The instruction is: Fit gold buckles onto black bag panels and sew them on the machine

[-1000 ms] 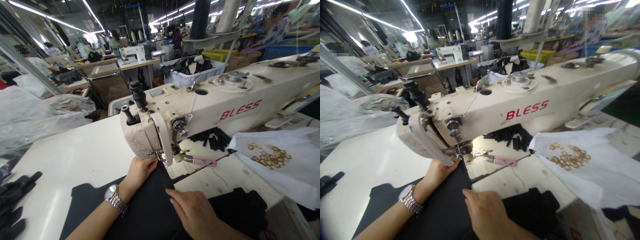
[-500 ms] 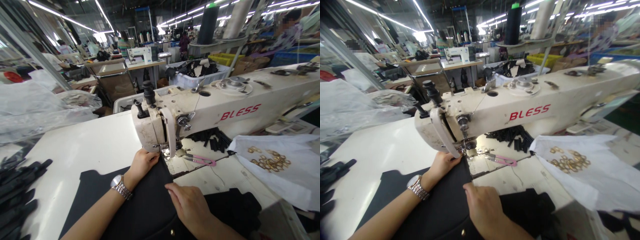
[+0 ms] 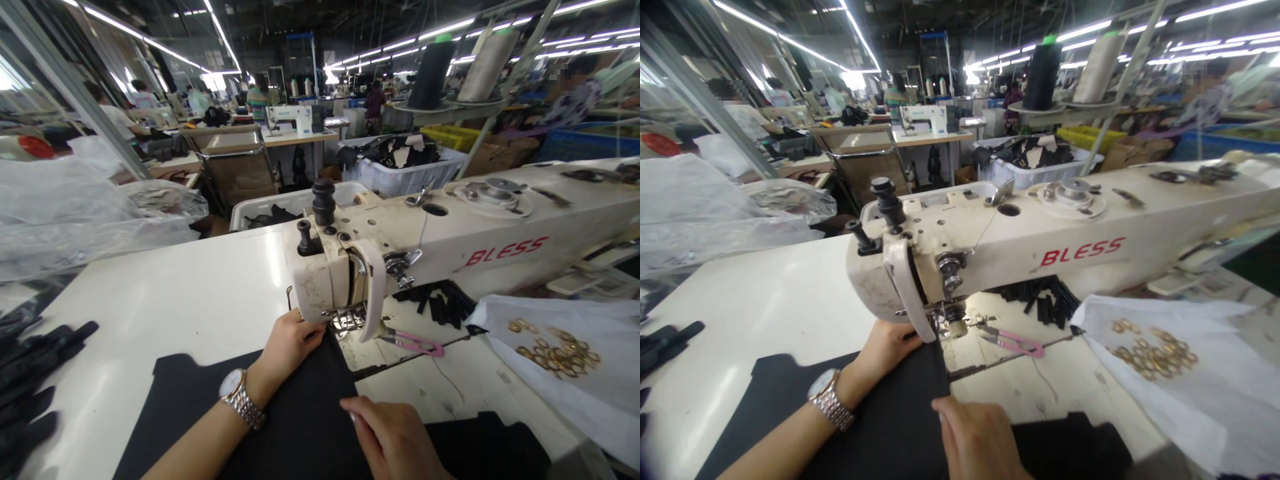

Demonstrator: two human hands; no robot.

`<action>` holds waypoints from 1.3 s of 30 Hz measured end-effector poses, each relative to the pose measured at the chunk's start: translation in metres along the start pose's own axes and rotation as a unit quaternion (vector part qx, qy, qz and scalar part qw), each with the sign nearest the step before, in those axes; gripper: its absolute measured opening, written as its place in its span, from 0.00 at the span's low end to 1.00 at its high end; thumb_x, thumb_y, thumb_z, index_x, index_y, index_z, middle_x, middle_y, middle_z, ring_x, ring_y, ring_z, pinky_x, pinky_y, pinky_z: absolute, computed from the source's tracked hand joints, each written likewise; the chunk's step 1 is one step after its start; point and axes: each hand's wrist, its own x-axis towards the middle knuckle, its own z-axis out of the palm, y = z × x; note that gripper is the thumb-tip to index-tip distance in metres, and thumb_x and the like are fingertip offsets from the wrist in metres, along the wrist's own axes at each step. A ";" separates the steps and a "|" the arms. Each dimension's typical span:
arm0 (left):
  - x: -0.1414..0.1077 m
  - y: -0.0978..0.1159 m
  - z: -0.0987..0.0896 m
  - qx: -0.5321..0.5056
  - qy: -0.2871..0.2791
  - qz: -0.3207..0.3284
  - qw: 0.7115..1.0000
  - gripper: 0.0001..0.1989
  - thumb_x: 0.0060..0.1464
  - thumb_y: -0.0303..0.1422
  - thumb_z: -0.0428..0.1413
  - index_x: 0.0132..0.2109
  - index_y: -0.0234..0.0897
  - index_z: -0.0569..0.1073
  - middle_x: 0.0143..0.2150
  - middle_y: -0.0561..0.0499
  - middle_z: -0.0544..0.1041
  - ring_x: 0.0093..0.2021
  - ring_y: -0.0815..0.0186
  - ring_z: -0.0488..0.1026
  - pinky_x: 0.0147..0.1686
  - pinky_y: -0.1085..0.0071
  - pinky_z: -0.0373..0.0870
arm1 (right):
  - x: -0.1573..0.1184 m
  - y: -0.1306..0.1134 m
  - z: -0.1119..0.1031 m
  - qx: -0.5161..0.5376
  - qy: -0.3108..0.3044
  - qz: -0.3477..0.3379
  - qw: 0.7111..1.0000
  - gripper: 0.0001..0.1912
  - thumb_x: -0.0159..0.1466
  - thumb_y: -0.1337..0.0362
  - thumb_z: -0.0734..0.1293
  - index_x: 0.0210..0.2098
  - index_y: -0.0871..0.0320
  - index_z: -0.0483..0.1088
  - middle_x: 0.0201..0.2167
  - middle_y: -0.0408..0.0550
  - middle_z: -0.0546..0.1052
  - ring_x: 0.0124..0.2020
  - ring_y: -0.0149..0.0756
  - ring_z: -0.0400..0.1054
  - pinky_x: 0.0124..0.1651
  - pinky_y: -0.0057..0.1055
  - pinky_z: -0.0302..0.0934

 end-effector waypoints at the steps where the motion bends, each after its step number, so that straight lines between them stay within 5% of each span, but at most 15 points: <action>1: 0.000 0.000 0.000 0.003 0.002 0.001 1.000 0.07 0.51 0.28 0.51 0.29 0.34 0.74 0.27 0.48 0.72 0.30 0.65 0.71 0.29 0.72 0.69 | 0.000 0.000 0.000 0.000 0.002 0.001 1.000 0.17 0.59 0.73 0.50 0.36 0.59 0.68 0.22 0.45 0.75 0.22 0.32 0.70 0.25 0.26 0.59; 9: 0.000 0.003 0.003 0.050 0.045 0.033 0.997 0.08 0.49 0.25 0.52 0.25 0.33 0.72 0.23 0.50 0.71 0.26 0.67 0.68 0.24 0.76 0.65 | -0.003 0.002 -0.002 -0.010 0.016 0.012 1.000 0.15 0.61 0.71 0.51 0.37 0.59 0.67 0.23 0.44 0.75 0.23 0.32 0.70 0.27 0.26 0.61; 18: 0.004 0.003 0.002 0.060 0.024 0.020 0.998 0.05 0.43 0.22 0.55 0.23 0.33 0.72 0.22 0.51 0.70 0.24 0.67 0.68 0.23 0.75 0.65 | -0.010 0.008 0.006 -0.025 0.028 0.007 0.999 0.14 0.62 0.72 0.51 0.39 0.57 0.65 0.26 0.44 0.76 0.25 0.31 0.71 0.30 0.25 0.63; 25: 0.004 -0.001 0.000 0.021 0.003 -0.004 1.000 0.05 0.44 0.22 0.55 0.24 0.33 0.72 0.24 0.50 0.72 0.26 0.66 0.69 0.26 0.74 0.66 | 0.012 -0.002 0.007 -0.099 0.006 0.105 0.990 0.18 0.61 0.64 0.54 0.49 0.65 0.57 0.21 0.47 0.74 0.19 0.38 0.69 0.19 0.28 0.56; 30: 0.004 0.001 -0.002 0.033 -0.004 0.008 0.999 0.04 0.45 0.23 0.56 0.26 0.33 0.73 0.25 0.50 0.72 0.27 0.67 0.69 0.27 0.75 0.65 | 0.048 -0.011 0.018 -0.075 0.065 0.197 0.975 0.13 0.57 0.67 0.56 0.42 0.63 0.61 0.23 0.49 0.74 0.22 0.40 0.69 0.25 0.30 0.58; 39: 0.003 0.008 -0.005 0.070 0.010 0.047 0.996 0.05 0.42 0.21 0.58 0.24 0.32 0.70 0.22 0.52 0.70 0.23 0.70 0.66 0.24 0.78 0.62 | 0.056 -0.013 0.021 -0.104 0.126 0.181 0.970 0.10 0.55 0.71 0.53 0.31 0.57 0.64 0.16 0.41 0.70 0.18 0.34 0.66 0.24 0.26 0.49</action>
